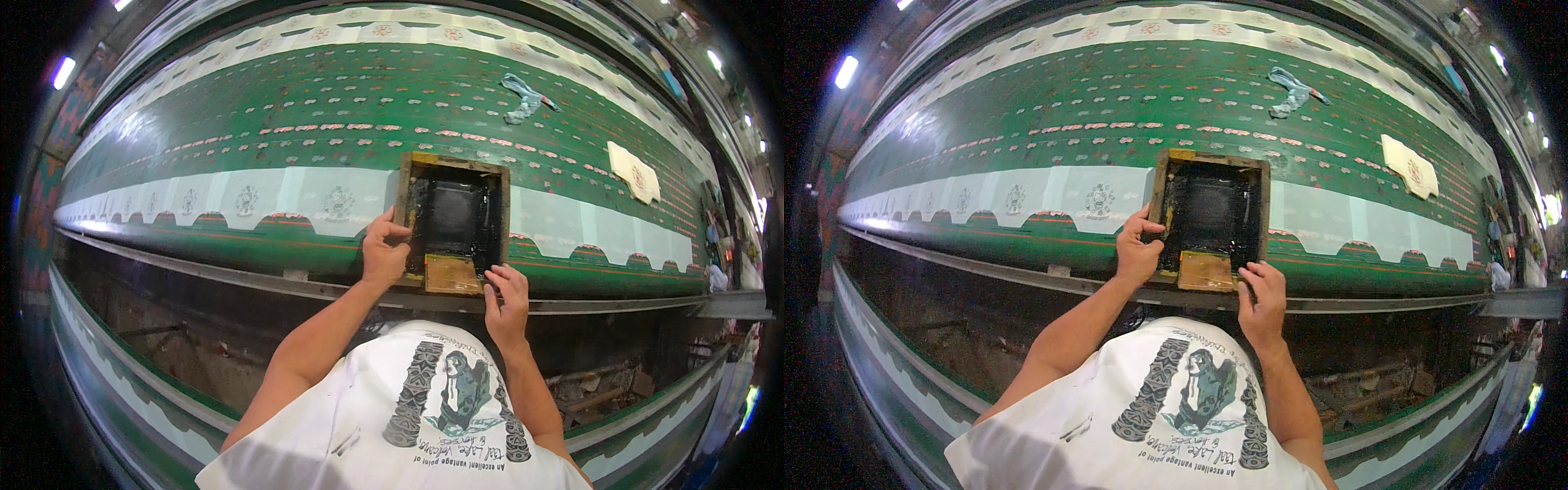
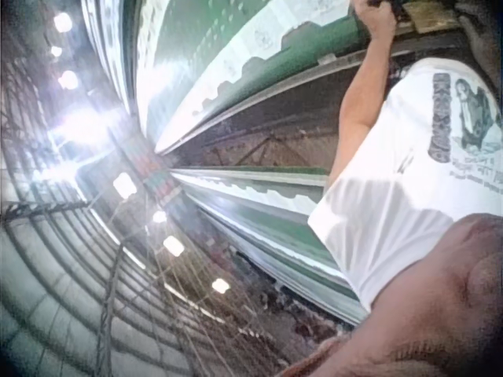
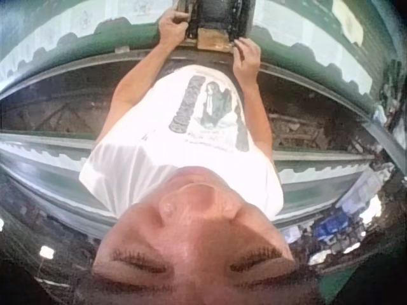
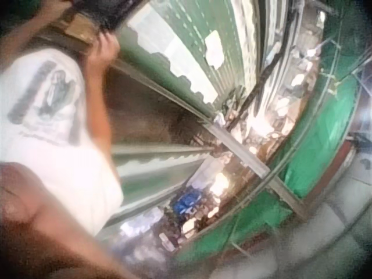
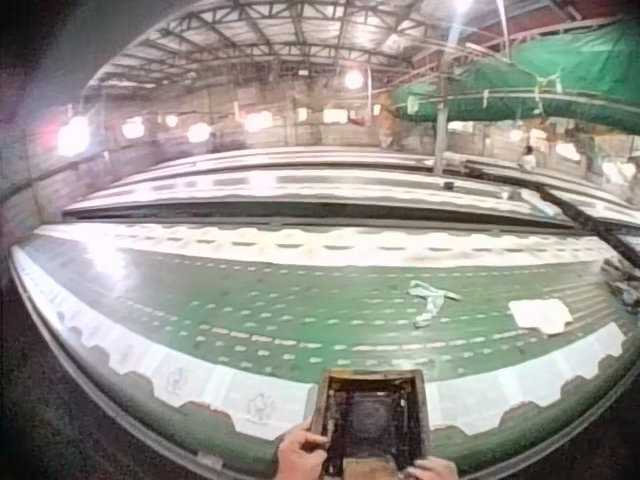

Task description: The person repeatedly rubs a wooden block over a screen-printing frame to transfer ink onto a moving textile on a conveyor belt. The person maintains a steady rhythm and keeps the block in contact with the frame throughout the process.

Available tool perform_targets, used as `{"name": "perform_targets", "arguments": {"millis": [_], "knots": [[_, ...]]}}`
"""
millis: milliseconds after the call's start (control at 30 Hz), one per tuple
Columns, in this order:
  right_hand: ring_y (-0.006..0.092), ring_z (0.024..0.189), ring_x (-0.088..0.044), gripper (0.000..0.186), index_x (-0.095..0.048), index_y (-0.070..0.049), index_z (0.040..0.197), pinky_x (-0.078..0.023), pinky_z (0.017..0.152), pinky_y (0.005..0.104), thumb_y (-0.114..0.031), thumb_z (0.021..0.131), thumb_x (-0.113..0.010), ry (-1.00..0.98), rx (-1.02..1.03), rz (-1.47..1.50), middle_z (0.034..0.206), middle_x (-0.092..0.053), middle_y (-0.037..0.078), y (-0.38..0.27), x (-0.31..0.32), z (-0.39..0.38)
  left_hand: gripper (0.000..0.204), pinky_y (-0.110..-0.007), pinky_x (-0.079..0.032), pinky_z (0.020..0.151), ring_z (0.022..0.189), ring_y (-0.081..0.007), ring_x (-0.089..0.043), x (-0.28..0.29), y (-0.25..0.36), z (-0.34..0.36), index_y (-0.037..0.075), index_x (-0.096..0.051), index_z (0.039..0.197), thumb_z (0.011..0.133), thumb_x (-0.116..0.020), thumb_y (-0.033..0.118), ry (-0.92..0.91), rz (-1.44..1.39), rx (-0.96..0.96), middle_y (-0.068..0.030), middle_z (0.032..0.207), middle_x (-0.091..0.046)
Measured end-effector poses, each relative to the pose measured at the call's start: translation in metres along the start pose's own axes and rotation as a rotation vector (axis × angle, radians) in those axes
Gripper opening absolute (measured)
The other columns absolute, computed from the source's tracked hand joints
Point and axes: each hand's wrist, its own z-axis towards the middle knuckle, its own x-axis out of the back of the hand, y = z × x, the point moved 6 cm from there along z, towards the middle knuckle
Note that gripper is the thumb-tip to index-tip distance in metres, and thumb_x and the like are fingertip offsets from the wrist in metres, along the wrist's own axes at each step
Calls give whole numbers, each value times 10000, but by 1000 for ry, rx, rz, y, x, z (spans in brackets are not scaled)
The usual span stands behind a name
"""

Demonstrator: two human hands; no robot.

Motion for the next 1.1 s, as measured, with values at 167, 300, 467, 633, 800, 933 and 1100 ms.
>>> {"name": "perform_targets", "arguments": {"millis": [167, 300, 467, 633, 800, 933, 1100], "knots": [[420, 1315, -672, 464, -782, -77, 1260, -524, 1140, 544, -116, 823, -936, -227, 233, -14, 1329, -734, 153, -41, -26, 16, 278, -447, -467, 1228, 1461, -386, -616, -6, -7, -3, 50, -813, 1015, 786, -741, -90, 11, 26, -19, -275, 1618, -617], [387, 1263, -686, 436, -782, -85, 1278, -538, 1100, 528, -93, 849, -862, -416, 315, -126, 1282, -734, 149, -51, -41, 34, 299, -439, -406, 1275, 1553, -386, -557, -9, -3, -2, 38, -782, 1032, 775, -723, -102, -23, 17, 73, -304, 1631, -600], [368, 1136, -721, 344, -784, -77, 1239, -574, 1022, 505, -21, 910, -700, -591, 322, -180, 1191, -754, 143, -44, -42, 64, 306, -444, -402, 1283, 1559, -388, -551, -9, -1, 0, 41, -806, 1064, 789, -740, -76, -43, 22, 126, -304, 1644, -591], [421, 1143, -736, 403, -788, -78, 1245, -600, 1003, 526, 48, 893, -638, -858, 180, -161, 1170, -771, 191, -23, -52, 127, 235, -423, -476, 1220, 1480, -359, -620, -6, -19, 5, 34, -824, 1089, 882, -759, -54, -26, -49, 134, -266, 1605, -634], [452, 1189, -731, 465, -810, -98, 1269, -600, 1034, 525, 72, 887, -606, -746, 180, -199, 1252, -780, 209, 9, -79, 187, 248, -382, -526, 1147, 1375, -310, -687, -7, -22, 15, 24, -803, 1161, 935, -736, -53, -97, -143, 202, -246, 1568, -652], [449, 1206, -729, 488, -823, -120, 1277, -594, 1051, 527, 68, 878, -613, -590, 91, -240, 1275, -782, 207, 27, -94, 219, 261, -362, -570, 1059, 1245, -271, -734, -1, -4, 19, 36, -797, 1183, 940, -750, -47, -150, -19, 207, -219, 1560, -648], [445, 1169, -730, 494, -831, -133, 1272, -591, 1036, 531, 65, 867, -630, -518, 142, -257, 1205, -781, 188, 25, -98, 209, 316, -383, -554, 1142, 1389, -277, -681, -1, -14, 21, 53, -793, 1232, 940, -770, -64, -199, -6, 205, -207, 1615, -599]]}}
